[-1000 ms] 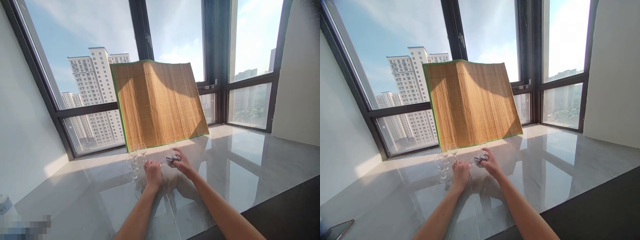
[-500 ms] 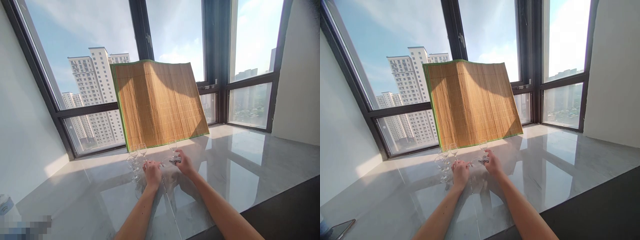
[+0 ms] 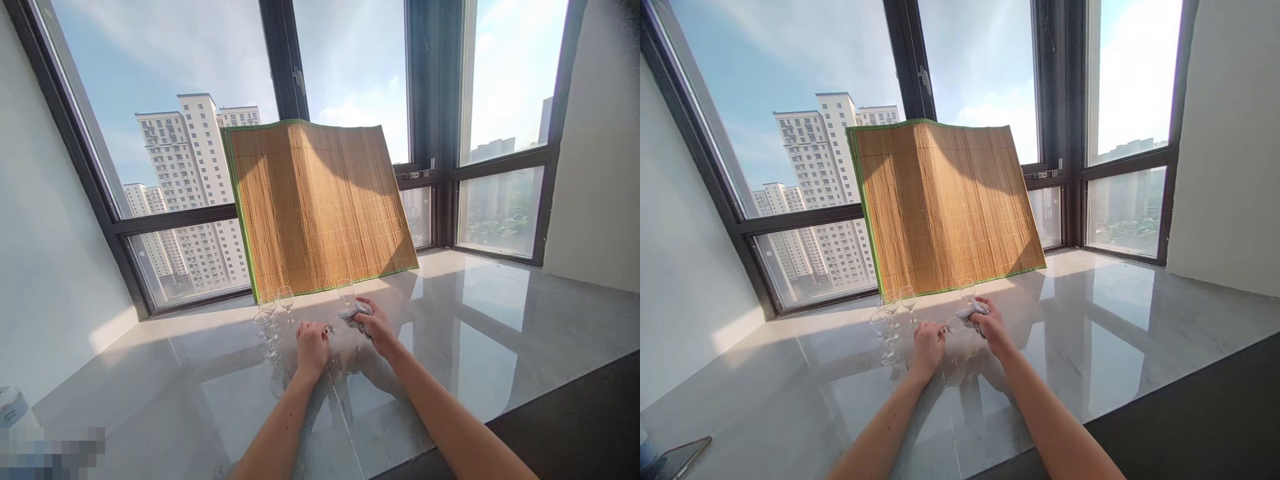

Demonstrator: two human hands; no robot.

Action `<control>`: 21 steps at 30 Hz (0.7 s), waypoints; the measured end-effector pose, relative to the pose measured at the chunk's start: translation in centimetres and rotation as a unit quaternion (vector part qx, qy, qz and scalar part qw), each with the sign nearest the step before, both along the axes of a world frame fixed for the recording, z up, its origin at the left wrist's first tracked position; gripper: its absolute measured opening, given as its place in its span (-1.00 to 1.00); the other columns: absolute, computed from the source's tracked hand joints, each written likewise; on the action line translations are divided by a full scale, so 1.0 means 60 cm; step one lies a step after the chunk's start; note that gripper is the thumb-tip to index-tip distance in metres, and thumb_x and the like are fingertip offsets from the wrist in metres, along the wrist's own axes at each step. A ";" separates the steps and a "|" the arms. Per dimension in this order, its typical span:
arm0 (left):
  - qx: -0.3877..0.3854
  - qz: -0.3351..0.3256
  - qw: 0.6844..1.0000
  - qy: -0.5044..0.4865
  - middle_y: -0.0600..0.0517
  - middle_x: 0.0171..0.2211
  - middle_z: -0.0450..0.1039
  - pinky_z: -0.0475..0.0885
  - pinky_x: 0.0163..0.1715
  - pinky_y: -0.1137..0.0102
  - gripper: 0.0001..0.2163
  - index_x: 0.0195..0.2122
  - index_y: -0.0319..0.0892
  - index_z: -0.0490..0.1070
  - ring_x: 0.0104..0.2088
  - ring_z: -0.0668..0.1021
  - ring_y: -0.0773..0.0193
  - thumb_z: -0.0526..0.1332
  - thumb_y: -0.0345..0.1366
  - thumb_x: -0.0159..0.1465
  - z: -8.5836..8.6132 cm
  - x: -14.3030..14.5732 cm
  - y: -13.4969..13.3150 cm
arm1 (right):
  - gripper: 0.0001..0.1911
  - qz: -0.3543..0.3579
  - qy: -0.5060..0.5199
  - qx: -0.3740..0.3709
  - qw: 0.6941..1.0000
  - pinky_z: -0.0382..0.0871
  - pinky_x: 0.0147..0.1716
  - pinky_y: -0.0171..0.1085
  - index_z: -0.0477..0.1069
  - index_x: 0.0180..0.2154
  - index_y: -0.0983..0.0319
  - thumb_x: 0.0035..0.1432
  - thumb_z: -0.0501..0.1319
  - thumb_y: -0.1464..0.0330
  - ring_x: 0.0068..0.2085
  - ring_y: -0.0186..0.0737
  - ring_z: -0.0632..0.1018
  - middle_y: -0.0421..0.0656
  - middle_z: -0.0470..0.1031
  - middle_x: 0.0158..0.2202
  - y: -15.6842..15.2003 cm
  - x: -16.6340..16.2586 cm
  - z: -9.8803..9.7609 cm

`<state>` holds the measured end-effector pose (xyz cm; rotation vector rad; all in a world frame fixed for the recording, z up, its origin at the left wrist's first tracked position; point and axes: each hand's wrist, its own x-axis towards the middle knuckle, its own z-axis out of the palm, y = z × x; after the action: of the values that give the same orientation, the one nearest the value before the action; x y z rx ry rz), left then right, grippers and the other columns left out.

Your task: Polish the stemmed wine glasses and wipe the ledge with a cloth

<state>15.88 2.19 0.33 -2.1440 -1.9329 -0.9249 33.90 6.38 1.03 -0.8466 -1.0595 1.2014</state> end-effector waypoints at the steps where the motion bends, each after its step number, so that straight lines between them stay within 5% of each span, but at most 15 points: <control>1: -0.004 -0.003 1.000 -0.012 -0.06 -0.30 0.54 0.26 -0.05 0.21 -0.74 -0.22 -0.07 0.59 -0.11 0.44 0.05 0.11 -0.44 0.24 -0.002 0.001 0.001 | -0.36 -0.018 0.019 -0.006 1.000 0.19 -0.57 -0.35 0.32 -0.01 0.18 -0.24 0.32 0.33 -0.51 -0.33 0.39 -0.27 0.42 -0.42 0.002 0.002 0.000; 8: 0.016 -0.071 0.990 -0.121 -0.06 -0.32 0.54 0.29 -0.13 0.31 -0.80 -0.30 -0.13 0.56 -0.19 0.48 0.12 0.11 -0.36 0.30 -0.011 0.006 0.011 | -0.42 -0.155 -0.043 0.012 0.987 0.27 -0.51 -0.31 0.33 -0.11 0.21 -0.28 0.33 0.31 -0.46 -0.27 0.42 -0.24 0.43 -0.41 0.017 0.015 -0.002; 14: 0.015 -0.109 0.985 -0.134 -0.04 -0.37 0.50 0.31 -0.12 0.32 -0.74 -0.48 -0.15 0.50 -0.23 0.49 0.16 0.15 -0.21 0.32 -0.021 0.009 0.016 | -0.37 0.004 -0.103 0.019 0.994 0.32 -0.44 -0.29 0.33 -0.08 0.22 -0.34 0.30 0.42 -0.43 -0.22 0.47 -0.26 0.47 -0.45 0.008 -0.011 -0.011; 21: 0.001 -0.075 0.983 -0.166 -0.11 -0.22 0.55 0.32 -0.12 0.31 -0.77 -0.38 -0.16 0.52 -0.11 0.52 0.11 0.12 -0.23 0.32 -0.038 0.004 0.027 | -0.35 0.132 -0.019 -0.013 0.991 0.15 -0.57 -0.36 0.31 0.04 0.15 -0.18 0.30 0.36 -0.50 -0.32 0.42 -0.25 0.44 -0.39 -0.009 0.003 0.003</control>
<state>16.11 3.80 -1.96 -2.2824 -1.9189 -1.3893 34.09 5.87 1.22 -0.7674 -1.2172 1.4277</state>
